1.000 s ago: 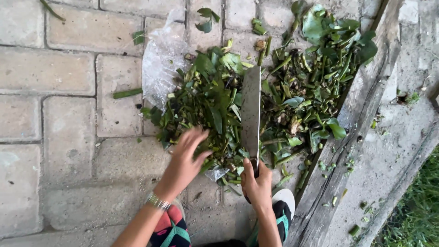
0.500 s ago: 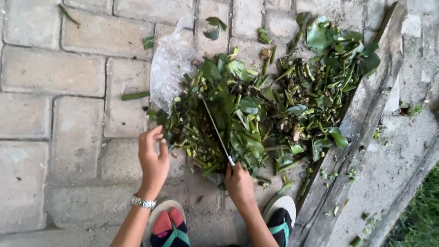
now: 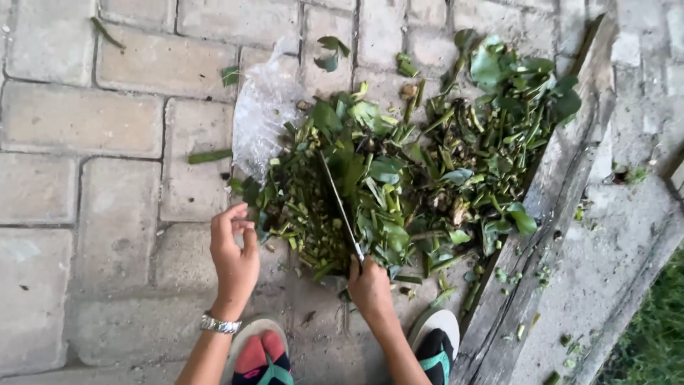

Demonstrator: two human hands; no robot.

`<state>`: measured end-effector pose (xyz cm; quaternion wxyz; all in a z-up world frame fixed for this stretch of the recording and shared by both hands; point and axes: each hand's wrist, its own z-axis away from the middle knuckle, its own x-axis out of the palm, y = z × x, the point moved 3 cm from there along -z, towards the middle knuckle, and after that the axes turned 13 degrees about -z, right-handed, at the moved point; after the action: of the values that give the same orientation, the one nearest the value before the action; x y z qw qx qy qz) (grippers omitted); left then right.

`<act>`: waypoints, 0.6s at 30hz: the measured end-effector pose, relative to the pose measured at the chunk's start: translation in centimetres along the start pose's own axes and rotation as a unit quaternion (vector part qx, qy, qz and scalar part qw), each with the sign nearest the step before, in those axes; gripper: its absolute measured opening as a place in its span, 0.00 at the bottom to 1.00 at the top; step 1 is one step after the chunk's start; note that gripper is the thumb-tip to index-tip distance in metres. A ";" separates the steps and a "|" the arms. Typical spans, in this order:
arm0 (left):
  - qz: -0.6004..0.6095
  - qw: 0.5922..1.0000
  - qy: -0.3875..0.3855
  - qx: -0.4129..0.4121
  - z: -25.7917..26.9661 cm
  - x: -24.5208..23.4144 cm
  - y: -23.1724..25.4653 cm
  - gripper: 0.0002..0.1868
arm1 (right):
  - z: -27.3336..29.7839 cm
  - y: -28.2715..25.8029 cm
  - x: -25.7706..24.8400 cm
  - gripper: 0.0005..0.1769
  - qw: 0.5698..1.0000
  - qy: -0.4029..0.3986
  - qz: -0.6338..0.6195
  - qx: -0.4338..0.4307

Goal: Chopping green aquatic plants using a large cleaver on a wooden board placed on the ground.

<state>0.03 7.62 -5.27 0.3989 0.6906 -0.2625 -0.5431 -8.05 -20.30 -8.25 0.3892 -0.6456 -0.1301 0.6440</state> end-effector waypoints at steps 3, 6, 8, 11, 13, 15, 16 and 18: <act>0.008 1.000 -0.013 -0.006 0.8 -0.3 -0.3 0.18 | 0.4 -3.6 -3.1 0.17 0.998 -0.038 0.009 0.039; -0.008 1.000 0.000 0.012 0.7 0.2 -1.3 0.18 | 0.9 -5.7 -4.5 0.20 0.993 -0.005 -0.099 0.066; -0.013 1.000 -0.004 0.007 1.4 0.4 -1.0 0.17 | 2.9 -3.4 -3.3 0.22 0.983 0.079 -0.154 0.055; 0.024 0.999 -0.027 -0.029 1.0 1.9 -0.5 0.16 | 2.8 1.6 2.3 0.20 0.997 0.047 -0.038 0.053; 0.024 0.998 -0.053 -0.028 1.8 2.3 -0.4 0.16 | 3.2 3.3 2.4 0.19 0.997 0.011 -0.026 0.071; 0.025 0.997 -0.070 -0.029 2.4 2.9 0.1 0.16 | 2.6 4.0 1.3 0.18 0.996 -0.031 -0.014 0.082; -0.003 0.996 -0.084 0.007 3.2 2.2 0.7 0.15 | 3.4 3.4 0.2 0.19 0.992 -0.031 -0.087 0.085; -0.025 0.994 -0.098 0.053 4.2 1.8 1.8 0.14 | 3.8 3.9 -1.4 0.20 0.983 -0.021 -0.160 0.084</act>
<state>-3.37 4.13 -5.15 0.3209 0.6606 -0.3116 -0.6029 -13.13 -22.55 -9.39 0.5376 -0.5673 -0.1855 0.5956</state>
